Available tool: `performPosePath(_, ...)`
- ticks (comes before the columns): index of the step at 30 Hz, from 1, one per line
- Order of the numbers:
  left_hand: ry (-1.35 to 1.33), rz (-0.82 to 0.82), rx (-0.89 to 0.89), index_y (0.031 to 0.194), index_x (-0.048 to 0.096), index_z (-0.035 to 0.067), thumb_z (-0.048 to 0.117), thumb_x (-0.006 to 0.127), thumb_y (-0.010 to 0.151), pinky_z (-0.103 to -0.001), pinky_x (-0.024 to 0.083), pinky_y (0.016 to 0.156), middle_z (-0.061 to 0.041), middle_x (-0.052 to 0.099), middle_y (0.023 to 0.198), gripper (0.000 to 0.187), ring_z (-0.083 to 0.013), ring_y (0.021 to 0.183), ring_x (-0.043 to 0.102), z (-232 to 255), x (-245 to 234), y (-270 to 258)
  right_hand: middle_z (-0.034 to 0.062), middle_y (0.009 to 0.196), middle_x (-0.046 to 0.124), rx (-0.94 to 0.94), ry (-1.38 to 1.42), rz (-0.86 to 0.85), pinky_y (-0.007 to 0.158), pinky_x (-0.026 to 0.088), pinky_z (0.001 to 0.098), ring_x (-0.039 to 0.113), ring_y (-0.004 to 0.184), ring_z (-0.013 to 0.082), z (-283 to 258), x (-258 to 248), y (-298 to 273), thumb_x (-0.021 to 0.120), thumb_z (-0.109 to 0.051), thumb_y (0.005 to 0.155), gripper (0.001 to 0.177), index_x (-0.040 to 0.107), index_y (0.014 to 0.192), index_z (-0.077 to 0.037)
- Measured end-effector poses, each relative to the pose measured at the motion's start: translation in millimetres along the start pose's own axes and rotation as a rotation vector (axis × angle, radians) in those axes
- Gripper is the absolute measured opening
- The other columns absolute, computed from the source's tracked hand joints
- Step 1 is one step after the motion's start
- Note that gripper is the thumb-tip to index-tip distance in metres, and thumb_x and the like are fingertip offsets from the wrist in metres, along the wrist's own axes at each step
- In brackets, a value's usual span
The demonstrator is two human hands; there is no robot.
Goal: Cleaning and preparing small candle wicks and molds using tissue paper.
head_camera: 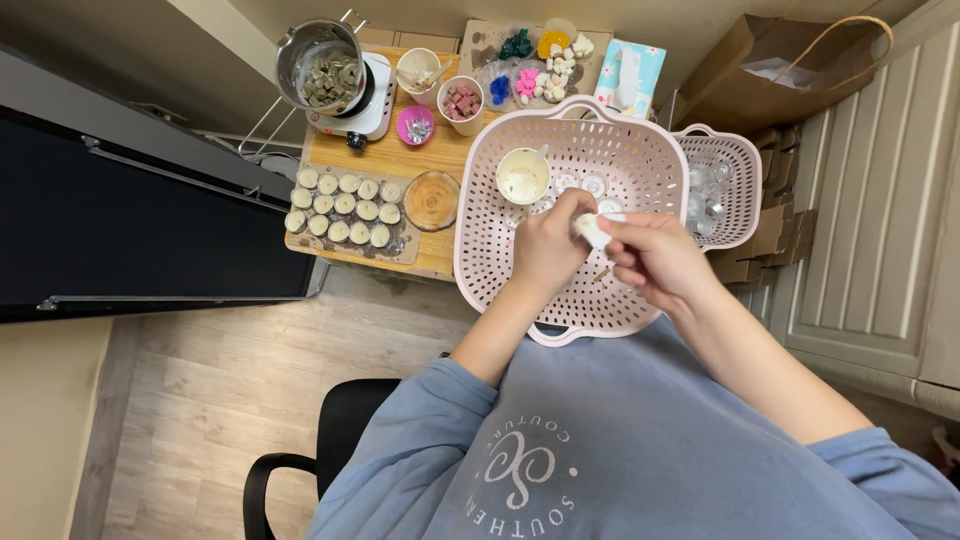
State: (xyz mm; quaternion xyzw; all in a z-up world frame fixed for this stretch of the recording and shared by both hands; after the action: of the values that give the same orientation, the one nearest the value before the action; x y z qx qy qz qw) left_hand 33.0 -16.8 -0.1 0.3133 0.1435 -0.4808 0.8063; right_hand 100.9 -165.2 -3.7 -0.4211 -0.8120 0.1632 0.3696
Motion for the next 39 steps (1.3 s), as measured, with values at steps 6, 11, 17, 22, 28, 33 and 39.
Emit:
performPosePath(6,-0.185,0.073,-0.059,0.106,0.060,0.015,0.018,0.074,0.083,-0.040,0.061,0.068,-0.010,0.076,0.088,0.027,-0.0306,0.082,0.078,-1.2,5.5,-6.0,0.0081,0.067,0.058,-1.091,-1.350,0.190,0.052,0.045,0.0372,0.058,0.056,0.0222,-44.3,53.4,-48.5,0.076,-0.011,0.093,0.008,0.075,0.098,-0.005)
performPosePath(11,-0.082,-0.033,-0.186,0.104,0.065,0.014,0.015,0.071,0.089,-0.045,0.057,0.063,-0.014,0.071,0.074,0.016,-0.0357,0.072,0.073,1.5,15.8,-8.6,0.0105,0.071,0.057,-1.194,-1.538,0.208,0.061,0.051,0.0425,0.063,0.068,0.0290,-28.6,54.9,-46.8,0.075,-0.006,0.090,0.014,0.070,0.102,-0.005)
performPosePath(17,-0.060,-0.041,-0.217,0.106,0.064,0.016,0.014,0.071,0.087,-0.047,0.056,0.064,-0.014,0.071,0.074,0.020,-0.0365,0.072,0.073,-1.2,17.2,-8.0,0.0091,0.074,0.063,-1.074,-1.380,0.144,0.059,0.051,0.0385,0.064,0.064,0.0256,-31.3,41.4,-39.7,0.075,-0.009,0.091,0.015,0.074,0.105,-0.005)
performPosePath(22,-0.018,-0.129,-0.081,0.106,0.061,0.018,0.021,0.077,0.082,-0.047,0.057,0.065,-0.010,0.075,0.080,0.029,-0.0358,0.075,0.074,-13.7,22.8,-9.4,0.0021,0.066,0.070,-0.401,-0.941,-0.048,0.051,0.046,0.0266,0.056,0.058,0.0081,-25.6,-21.6,-1.8,0.076,-0.015,0.094,0.017,0.081,0.102,-0.001)
performPosePath(28,-0.090,-0.225,-0.154,0.106,0.057,0.011,0.039,0.087,0.075,-0.041,0.060,0.070,-0.012,0.074,0.089,0.051,-0.0294,0.078,0.076,-37.3,16.1,-5.9,-0.0024,0.072,0.055,-0.145,0.057,0.099,0.041,0.025,0.0158,0.041,0.053,0.0024,-30.1,-87.0,-5.1,0.064,-0.014,0.101,0.015,0.070,0.104,0.000)
performPosePath(33,-0.233,-0.379,-0.346,0.134,0.040,0.010,0.032,0.069,0.090,-0.043,0.057,0.075,-0.016,0.071,0.091,0.057,-0.0324,0.080,0.074,-78.5,55.1,-1.6,-0.0008,0.075,0.054,-0.138,0.142,0.131,0.043,0.028,0.0177,0.043,0.058,0.0052,-5.0,-114.7,-5.0,0.066,-0.018,0.104,0.018,0.063,0.094,-0.003)
performPosePath(39,-0.023,-0.524,-0.202,0.140,0.049,0.021,0.043,0.069,0.092,-0.046,0.055,0.066,-0.013,0.071,0.079,0.056,-0.0317,0.073,0.073,-69.7,75.3,24.2,-0.0011,0.074,0.054,-0.172,0.112,0.158,0.044,0.029,0.0185,0.046,0.061,0.0063,4.0,-106.8,-12.5,0.066,-0.020,0.103,0.022,0.063,0.088,-0.003)
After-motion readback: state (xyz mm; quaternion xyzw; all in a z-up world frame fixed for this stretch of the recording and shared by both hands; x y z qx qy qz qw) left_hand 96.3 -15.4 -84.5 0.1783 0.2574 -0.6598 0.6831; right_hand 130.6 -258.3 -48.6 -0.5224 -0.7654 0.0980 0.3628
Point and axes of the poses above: each hand's wrist, its own y-axis towards the middle knuckle, its own x-axis out of the palm, z = x × y, the point moved 3 cm from there along y, towards the middle knuckle
